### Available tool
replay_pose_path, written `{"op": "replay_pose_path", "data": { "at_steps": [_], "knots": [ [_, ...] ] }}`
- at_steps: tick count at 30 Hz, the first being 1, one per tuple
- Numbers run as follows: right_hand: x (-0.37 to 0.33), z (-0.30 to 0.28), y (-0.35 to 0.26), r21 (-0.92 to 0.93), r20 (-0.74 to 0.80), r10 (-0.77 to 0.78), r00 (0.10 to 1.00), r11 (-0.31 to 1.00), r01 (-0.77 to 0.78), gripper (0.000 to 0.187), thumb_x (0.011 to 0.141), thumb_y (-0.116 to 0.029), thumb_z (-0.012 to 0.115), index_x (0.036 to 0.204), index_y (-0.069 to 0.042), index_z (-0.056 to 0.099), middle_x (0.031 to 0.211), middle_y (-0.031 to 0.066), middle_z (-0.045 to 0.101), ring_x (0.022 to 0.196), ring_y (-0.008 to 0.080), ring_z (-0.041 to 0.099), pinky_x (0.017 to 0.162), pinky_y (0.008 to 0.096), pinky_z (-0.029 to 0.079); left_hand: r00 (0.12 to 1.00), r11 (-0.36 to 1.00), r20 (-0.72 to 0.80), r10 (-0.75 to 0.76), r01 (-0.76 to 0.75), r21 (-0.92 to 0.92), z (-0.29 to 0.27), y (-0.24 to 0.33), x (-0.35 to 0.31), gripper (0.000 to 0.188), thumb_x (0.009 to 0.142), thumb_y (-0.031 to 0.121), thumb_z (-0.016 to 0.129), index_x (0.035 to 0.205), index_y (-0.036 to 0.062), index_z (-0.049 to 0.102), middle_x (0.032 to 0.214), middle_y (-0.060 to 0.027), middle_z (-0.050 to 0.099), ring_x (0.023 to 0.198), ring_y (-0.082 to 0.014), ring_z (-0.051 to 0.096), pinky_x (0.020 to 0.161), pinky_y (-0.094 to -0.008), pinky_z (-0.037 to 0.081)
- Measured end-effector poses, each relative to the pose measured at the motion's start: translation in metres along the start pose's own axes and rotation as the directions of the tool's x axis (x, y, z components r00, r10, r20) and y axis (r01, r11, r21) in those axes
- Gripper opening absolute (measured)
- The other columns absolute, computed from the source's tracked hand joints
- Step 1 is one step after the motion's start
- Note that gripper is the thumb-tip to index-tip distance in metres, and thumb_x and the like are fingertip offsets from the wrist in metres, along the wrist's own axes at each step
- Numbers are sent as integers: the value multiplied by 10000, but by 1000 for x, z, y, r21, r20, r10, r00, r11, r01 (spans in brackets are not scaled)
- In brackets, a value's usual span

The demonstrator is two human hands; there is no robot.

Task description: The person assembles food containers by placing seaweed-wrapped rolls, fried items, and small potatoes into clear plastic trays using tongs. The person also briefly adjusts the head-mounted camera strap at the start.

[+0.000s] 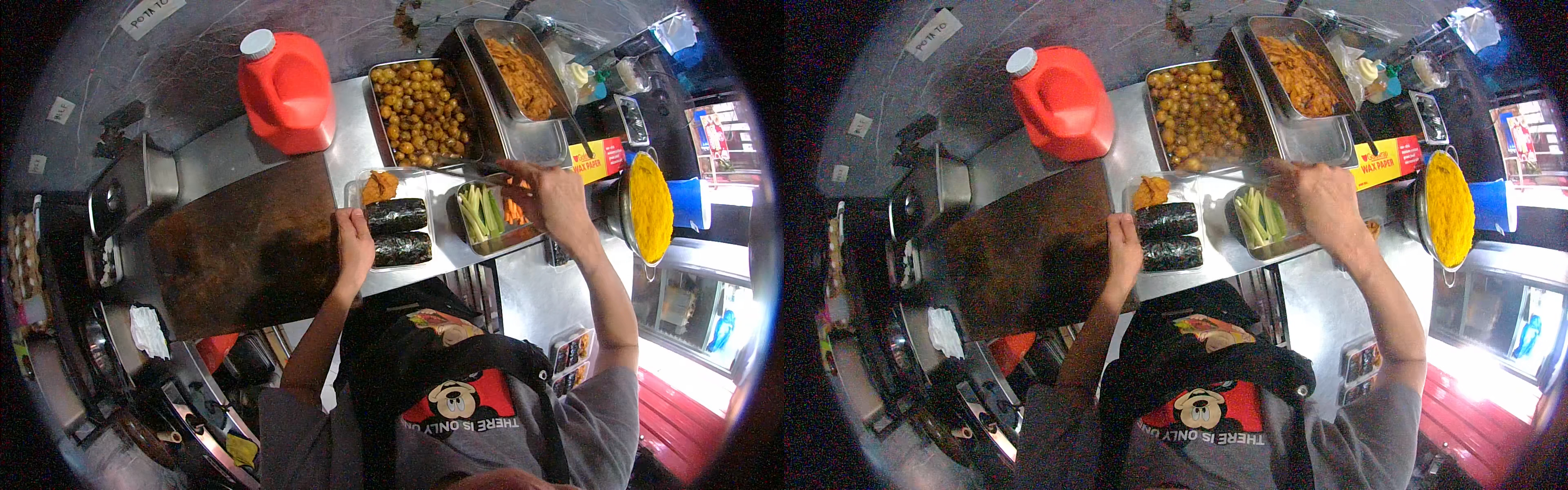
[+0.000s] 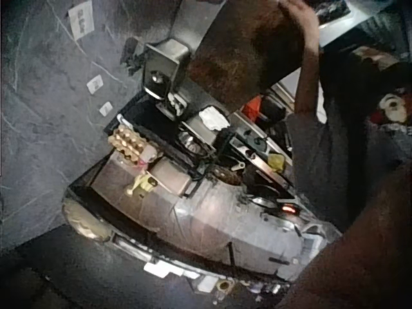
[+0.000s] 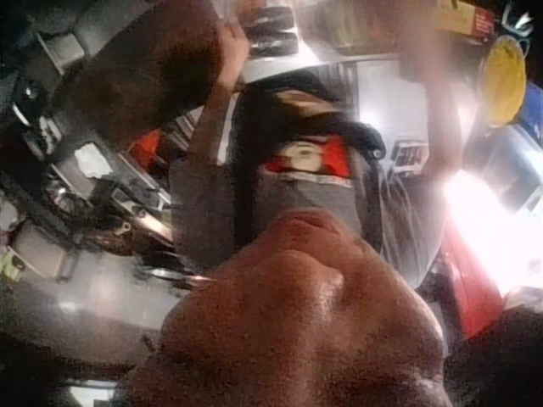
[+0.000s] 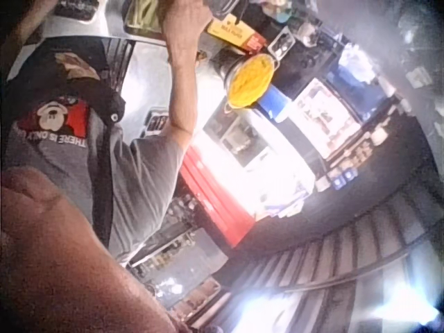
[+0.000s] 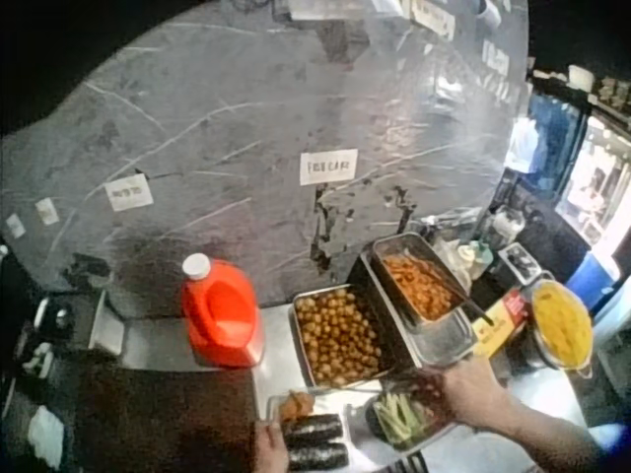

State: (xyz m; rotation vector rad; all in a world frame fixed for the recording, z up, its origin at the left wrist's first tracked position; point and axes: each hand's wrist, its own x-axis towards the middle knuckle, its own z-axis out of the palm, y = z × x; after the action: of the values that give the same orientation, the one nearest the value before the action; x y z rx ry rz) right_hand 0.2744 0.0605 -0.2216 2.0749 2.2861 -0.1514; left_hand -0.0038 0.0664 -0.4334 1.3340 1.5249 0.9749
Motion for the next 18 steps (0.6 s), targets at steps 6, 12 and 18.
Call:
{"op": "replay_pose_path", "data": {
  "at_steps": [6,12,18],
  "knots": [
    [-6,4,-16,13,-15,-117,993,993,117,452,781,-243,715,1202,-117,614,919,123,696,700,295,669,611,391,511,998,996,36,-52,54,-68,11,10,-2,251,1026,254,383,996,14,450,838,-104,484,772,-203,470,751,-352,416],
    [7,5,-4,-14,-42,-110,993,994,110,413,763,-220,679,1163,-137,613,799,103,665,667,294,665,568,407,514,995,984,22,-92,94,-148,17,-2,-2,260,1032,265,368,1014,24,464,887,-76,472,844,-174,451,807,-329,396],
    [36,29,6,-240,-54,-99,994,967,84,382,773,-165,621,1154,-140,619,792,121,666,659,293,673,552,392,531,993,987,-45,-108,102,-127,15,-21,-2,259,1025,244,376,1025,-3,454,858,-145,509,792,-256,499,784,-376,422]
  ]
}}
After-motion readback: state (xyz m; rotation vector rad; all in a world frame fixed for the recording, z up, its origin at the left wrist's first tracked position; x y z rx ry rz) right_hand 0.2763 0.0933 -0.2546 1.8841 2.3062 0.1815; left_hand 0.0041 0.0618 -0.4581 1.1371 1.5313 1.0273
